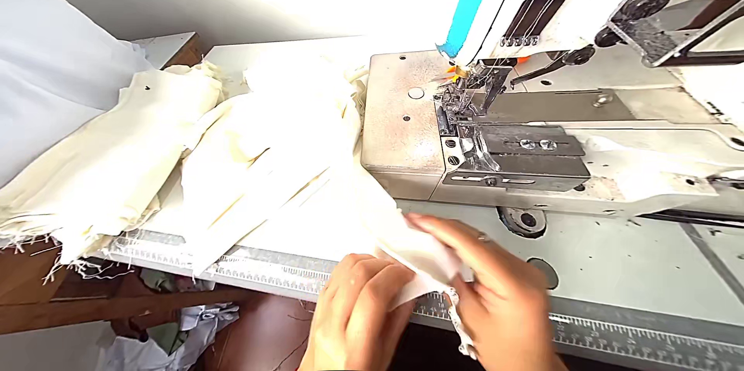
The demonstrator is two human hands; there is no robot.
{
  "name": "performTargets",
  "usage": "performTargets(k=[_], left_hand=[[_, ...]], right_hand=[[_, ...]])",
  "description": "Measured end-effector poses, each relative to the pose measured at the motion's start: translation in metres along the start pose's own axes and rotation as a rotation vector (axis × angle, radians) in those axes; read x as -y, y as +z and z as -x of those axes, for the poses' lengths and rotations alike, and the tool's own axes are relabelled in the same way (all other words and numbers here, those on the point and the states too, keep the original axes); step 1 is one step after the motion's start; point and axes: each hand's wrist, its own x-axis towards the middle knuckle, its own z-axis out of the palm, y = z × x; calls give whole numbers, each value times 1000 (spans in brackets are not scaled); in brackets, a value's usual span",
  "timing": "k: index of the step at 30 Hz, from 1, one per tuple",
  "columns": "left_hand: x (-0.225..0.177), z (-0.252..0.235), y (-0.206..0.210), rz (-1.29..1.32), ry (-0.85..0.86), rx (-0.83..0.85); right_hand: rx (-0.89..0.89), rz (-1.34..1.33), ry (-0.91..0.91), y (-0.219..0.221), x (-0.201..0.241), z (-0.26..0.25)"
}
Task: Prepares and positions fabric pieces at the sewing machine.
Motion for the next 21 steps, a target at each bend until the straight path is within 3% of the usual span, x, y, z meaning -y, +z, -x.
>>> performTargets(k=[3, 7, 9, 10, 13, 15, 18, 21], left_hand=[[12, 14, -19, 73, -117, -108], [-1, 3, -25, 715, -315, -393], [-10, 0, -24, 951, -451, -423], [-8, 1, -27, 900, -420, -353], [6, 2, -40, 404, -152, -49], [9, -2, -48, 307, -73, 38], [12, -13, -61, 393, -100, 87], [16, -18, -68, 495, -153, 85]], right_hand=[[-72, 53, -44, -9, 2, -2], [-64, 4, -21, 4, -6, 18], [-91, -99, 49, 5, -12, 21], [-115, -199, 112, 3, -11, 20], [-184, -745, 412, -4, 5, 5], [-112, -963, 458, -8, 8, 0], [58, -746, 256, -16, -4, -6], [120, -539, 111, -23, -7, -11]])
